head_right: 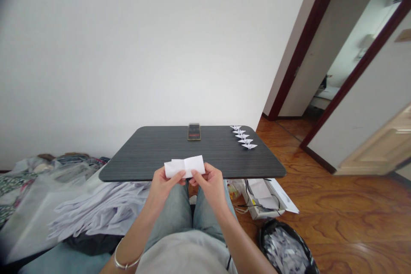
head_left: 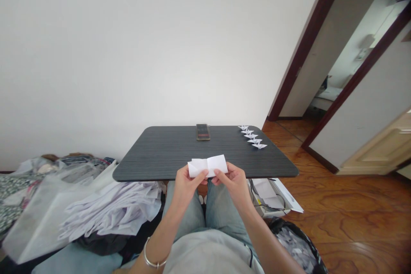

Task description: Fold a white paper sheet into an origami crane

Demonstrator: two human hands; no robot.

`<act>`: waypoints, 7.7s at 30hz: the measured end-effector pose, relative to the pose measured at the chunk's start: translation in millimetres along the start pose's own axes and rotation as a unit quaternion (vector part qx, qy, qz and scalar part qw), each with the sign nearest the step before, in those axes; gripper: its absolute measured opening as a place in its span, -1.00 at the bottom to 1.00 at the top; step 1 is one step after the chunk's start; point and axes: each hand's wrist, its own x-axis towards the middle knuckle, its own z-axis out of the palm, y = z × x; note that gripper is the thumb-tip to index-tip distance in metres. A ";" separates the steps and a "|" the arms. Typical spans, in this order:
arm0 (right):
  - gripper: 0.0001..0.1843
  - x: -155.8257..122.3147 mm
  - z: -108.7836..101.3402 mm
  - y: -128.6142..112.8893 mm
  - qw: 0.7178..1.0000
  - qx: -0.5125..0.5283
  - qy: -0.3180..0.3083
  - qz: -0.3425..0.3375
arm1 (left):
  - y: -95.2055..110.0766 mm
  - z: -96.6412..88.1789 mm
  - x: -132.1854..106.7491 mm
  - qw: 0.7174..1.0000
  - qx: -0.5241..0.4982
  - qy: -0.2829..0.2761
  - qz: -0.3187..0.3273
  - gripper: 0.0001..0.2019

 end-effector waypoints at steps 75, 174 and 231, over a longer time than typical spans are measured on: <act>-0.72 -0.5 5.4 3.2 0.995 0.088 0.037 -0.019 | -0.5 7.3 -3.5 0.997 -0.043 0.044 0.055 -0.28; -0.67 5.7 -1.9 -0.5 0.999 0.010 0.014 0.051 | -5.4 3.8 -3.7 0.993 -0.112 -0.024 0.018 -0.63; -0.87 10.7 -12.3 20.2 0.967 -0.082 -0.013 -0.241 | -16.4 -24.3 13.5 0.962 0.054 -0.071 0.259 -0.89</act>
